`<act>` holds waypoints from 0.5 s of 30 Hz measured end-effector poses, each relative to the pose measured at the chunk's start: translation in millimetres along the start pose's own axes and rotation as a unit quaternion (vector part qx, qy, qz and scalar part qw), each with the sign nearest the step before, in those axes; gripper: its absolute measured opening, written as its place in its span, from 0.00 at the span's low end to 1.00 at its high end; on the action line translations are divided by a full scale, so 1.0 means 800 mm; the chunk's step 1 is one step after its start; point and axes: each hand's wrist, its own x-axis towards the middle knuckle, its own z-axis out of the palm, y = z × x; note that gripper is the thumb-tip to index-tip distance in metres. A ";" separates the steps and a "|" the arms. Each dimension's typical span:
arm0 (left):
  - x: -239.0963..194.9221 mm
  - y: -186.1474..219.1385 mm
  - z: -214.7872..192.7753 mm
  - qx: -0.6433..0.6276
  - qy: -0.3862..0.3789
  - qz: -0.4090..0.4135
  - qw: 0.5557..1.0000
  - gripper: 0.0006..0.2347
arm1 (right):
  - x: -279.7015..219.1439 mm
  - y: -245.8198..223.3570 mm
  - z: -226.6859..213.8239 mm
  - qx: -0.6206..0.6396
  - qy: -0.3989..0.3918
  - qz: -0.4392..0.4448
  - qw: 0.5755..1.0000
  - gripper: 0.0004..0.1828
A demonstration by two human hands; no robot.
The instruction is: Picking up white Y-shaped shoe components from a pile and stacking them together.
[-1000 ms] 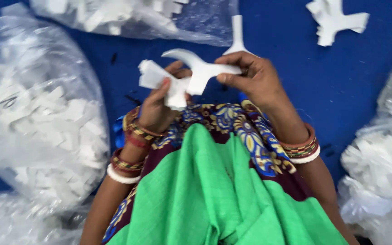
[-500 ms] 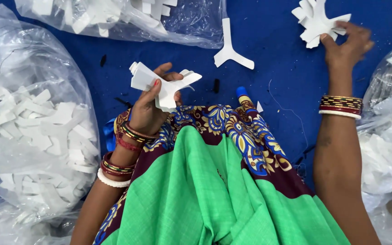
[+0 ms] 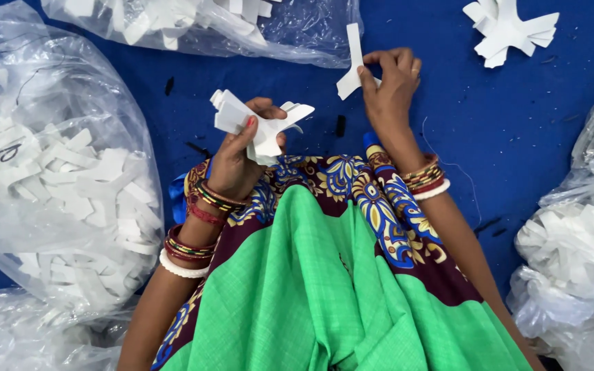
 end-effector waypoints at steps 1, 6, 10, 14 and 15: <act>0.002 -0.005 -0.002 0.000 0.003 0.003 1.000 0.14 | 0.003 0.007 -0.003 0.002 -0.002 -0.002 1.000 0.09; 0.007 -0.013 -0.010 0.045 -0.004 0.021 0.999 0.15 | 0.026 -0.010 -0.050 0.265 -0.202 0.057 0.941 0.11; 0.003 -0.017 0.000 0.050 -0.034 0.026 0.998 0.16 | 0.030 -0.085 -0.085 0.354 -0.338 0.016 0.872 0.09; 0.007 -0.023 0.001 0.082 -0.049 0.022 0.995 0.19 | 0.031 -0.164 -0.078 0.311 -0.339 -0.031 0.887 0.08; 0.005 -0.026 -0.003 0.091 -0.037 0.026 0.995 0.19 | 0.028 -0.180 -0.073 0.280 -0.305 -0.049 0.909 0.09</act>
